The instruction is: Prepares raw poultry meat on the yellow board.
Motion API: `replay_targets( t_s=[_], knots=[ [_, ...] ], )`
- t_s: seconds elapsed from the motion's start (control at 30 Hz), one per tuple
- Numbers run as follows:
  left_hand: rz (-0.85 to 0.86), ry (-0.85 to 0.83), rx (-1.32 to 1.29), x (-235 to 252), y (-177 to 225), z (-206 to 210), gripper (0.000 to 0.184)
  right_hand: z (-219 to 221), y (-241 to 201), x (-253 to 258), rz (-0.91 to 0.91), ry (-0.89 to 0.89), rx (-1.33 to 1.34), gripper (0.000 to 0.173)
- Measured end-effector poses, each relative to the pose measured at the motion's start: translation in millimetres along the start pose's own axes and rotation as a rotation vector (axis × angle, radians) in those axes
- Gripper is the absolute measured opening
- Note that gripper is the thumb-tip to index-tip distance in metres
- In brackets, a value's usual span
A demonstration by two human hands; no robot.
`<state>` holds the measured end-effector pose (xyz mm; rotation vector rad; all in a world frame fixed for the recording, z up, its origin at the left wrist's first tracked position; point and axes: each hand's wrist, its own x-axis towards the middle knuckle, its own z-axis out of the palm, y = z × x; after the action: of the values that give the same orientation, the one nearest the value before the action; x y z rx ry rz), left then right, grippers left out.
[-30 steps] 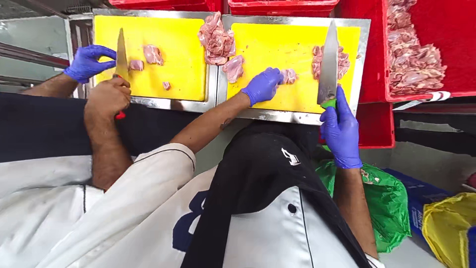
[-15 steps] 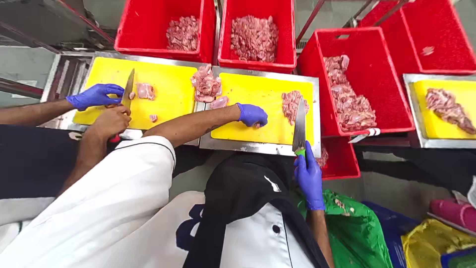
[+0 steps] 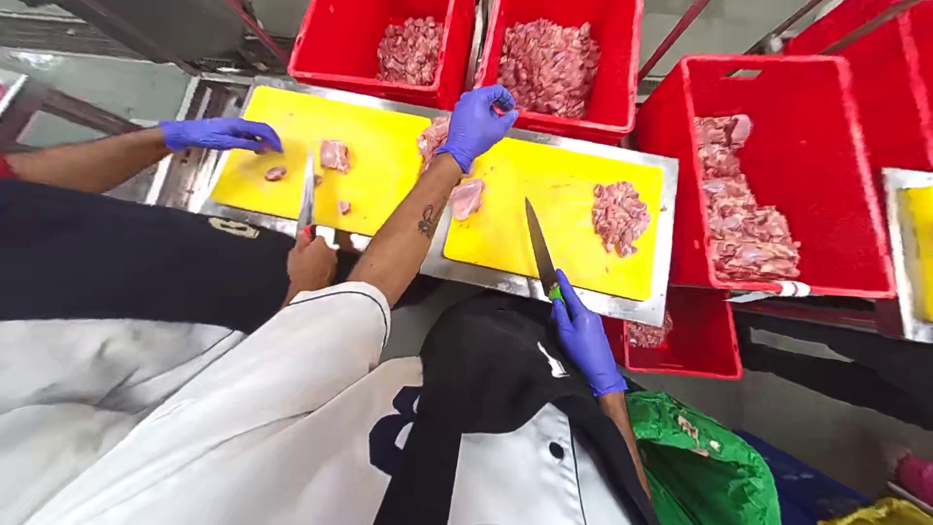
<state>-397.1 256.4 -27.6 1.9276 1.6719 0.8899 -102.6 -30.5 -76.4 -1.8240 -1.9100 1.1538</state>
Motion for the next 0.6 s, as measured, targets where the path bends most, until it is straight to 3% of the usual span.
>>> replay_targets(
  t_s=[0.07,0.13,0.23,0.3,0.4,0.47,0.6],
  knots=[
    [-0.028,0.120,0.018,-52.8,-29.5,-2.8,0.021,10.6,-4.0,8.2,-0.057,-0.165,-0.046,0.051],
    [-0.057,0.098,0.134,-98.9,-45.7,1.0,0.023,13.1,1.0,20.6,-0.066,-0.242,0.001,0.050],
    [-0.069,-0.066,0.341,-158.8,-54.8,29.1,0.037,4.8,19.7,30.4,0.071,-0.098,0.150,0.050],
    [-0.132,-0.074,0.375,-176.9,-61.0,44.7,0.044,-7.4,23.7,38.0,0.141,0.037,0.155,0.051],
    [-0.245,-0.086,0.367,-166.4,-60.7,42.0,0.036,-16.6,16.9,35.7,0.114,0.050,0.118,0.052],
    [-0.276,-0.103,0.266,-148.3,-61.3,31.0,0.032,-12.4,7.4,31.4,0.031,-0.087,0.106,0.051],
    [-0.227,-0.114,-0.177,-103.5,-62.1,-3.5,0.029,12.5,-15.3,37.9,-0.174,-0.386,0.030,0.049]
  ],
)
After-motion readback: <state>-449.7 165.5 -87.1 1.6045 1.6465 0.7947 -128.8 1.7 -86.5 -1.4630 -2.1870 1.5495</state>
